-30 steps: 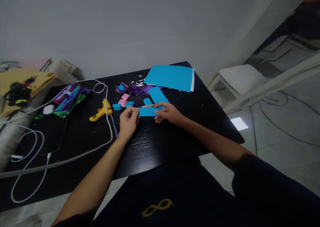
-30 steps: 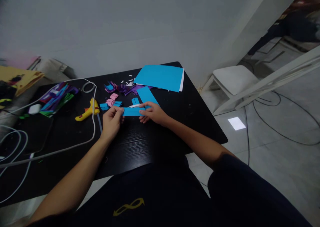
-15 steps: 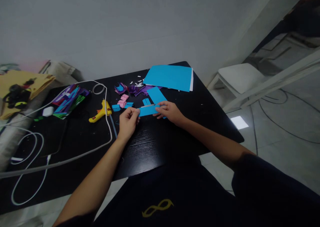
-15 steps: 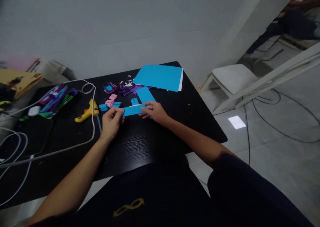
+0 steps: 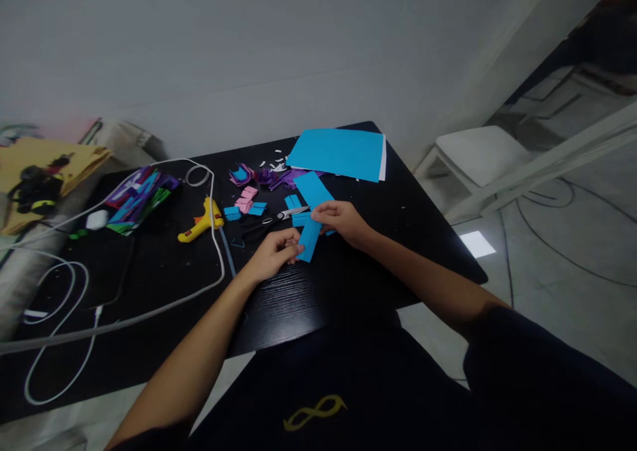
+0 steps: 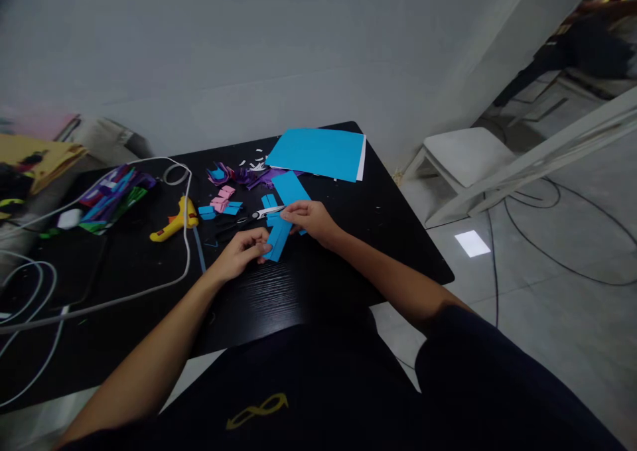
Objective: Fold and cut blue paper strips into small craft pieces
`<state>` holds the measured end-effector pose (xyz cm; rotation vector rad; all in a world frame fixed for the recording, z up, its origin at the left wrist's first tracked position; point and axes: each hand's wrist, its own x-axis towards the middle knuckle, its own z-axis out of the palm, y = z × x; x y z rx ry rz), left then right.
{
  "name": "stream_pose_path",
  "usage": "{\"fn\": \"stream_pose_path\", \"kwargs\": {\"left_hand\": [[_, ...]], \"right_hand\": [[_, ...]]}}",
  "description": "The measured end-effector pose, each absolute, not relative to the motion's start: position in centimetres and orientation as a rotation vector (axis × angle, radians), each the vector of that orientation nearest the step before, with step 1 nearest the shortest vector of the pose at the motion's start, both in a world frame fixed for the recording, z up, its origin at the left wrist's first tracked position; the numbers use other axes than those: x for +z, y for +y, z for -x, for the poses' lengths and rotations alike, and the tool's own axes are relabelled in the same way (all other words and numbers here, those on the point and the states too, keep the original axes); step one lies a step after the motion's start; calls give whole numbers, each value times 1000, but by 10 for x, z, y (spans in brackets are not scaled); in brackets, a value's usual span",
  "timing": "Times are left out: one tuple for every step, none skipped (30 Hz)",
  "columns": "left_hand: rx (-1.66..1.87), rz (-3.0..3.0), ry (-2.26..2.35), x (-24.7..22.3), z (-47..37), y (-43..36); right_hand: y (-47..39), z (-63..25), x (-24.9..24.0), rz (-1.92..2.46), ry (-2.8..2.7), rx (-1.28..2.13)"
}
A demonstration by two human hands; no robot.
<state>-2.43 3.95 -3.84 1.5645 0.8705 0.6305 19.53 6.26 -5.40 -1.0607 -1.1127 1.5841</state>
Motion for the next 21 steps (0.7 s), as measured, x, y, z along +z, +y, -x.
{"fn": "stream_pose_path", "kwargs": {"left_hand": [[640, -1582, 897, -39, 23, 39], [650, -1601, 922, -40, 23, 39], [660, -1620, 942, -40, 22, 39], [668, -1636, 954, -41, 21, 39], [673, -1648, 958, -42, 21, 39], [677, -1657, 957, -42, 21, 39], [682, -1662, 954, -42, 21, 39], [688, -1668, 951, -43, 21, 39], [694, -1673, 949, -43, 21, 39], [699, -1679, 948, -43, 21, 39], [699, -1685, 946, -43, 22, 39], [693, -1688, 942, -44, 22, 39], [681, -1690, 936, -44, 22, 39], [669, -1688, 928, -45, 22, 38], [662, -1681, 919, -46, 22, 38], [662, -1670, 911, -46, 22, 38], [672, -1659, 908, -47, 22, 38], [688, -1652, 909, -47, 21, 38], [706, -1653, 916, -47, 21, 38], [725, -1661, 927, -47, 21, 38], [743, -1673, 939, -47, 21, 39]], "right_hand": [[62, -195, -53, 1050, -1129, 1591], [61, -194, -52, 1041, -1141, 1598], [61, -194, -52, 1034, -1150, 1606], [60, -193, -52, 1030, -1149, 1615], [61, -192, -53, 1026, -1139, 1628], [61, -192, -54, 1020, -1120, 1647], [62, -192, -55, 1011, -1097, 1671], [62, -191, -56, 1001, -1076, 1699], [63, -191, -57, 989, -1063, 1725], [63, -192, -58, 978, -1058, 1743], [63, -192, -58, 967, -1065, 1751], [63, -192, -57, 957, -1080, 1746], [63, -193, -57, 951, -1104, 1730], [62, -193, -56, 947, -1134, 1708], [61, -193, -55, 947, -1167, 1686], [59, -193, -54, 948, -1201, 1669], [58, -192, -54, 950, -1231, 1659], [57, -191, -53, 953, -1253, 1656], [56, -190, -53, 955, -1267, 1660], [55, -189, -53, 956, -1269, 1672], [55, -189, -53, 957, -1263, 1686]]}}
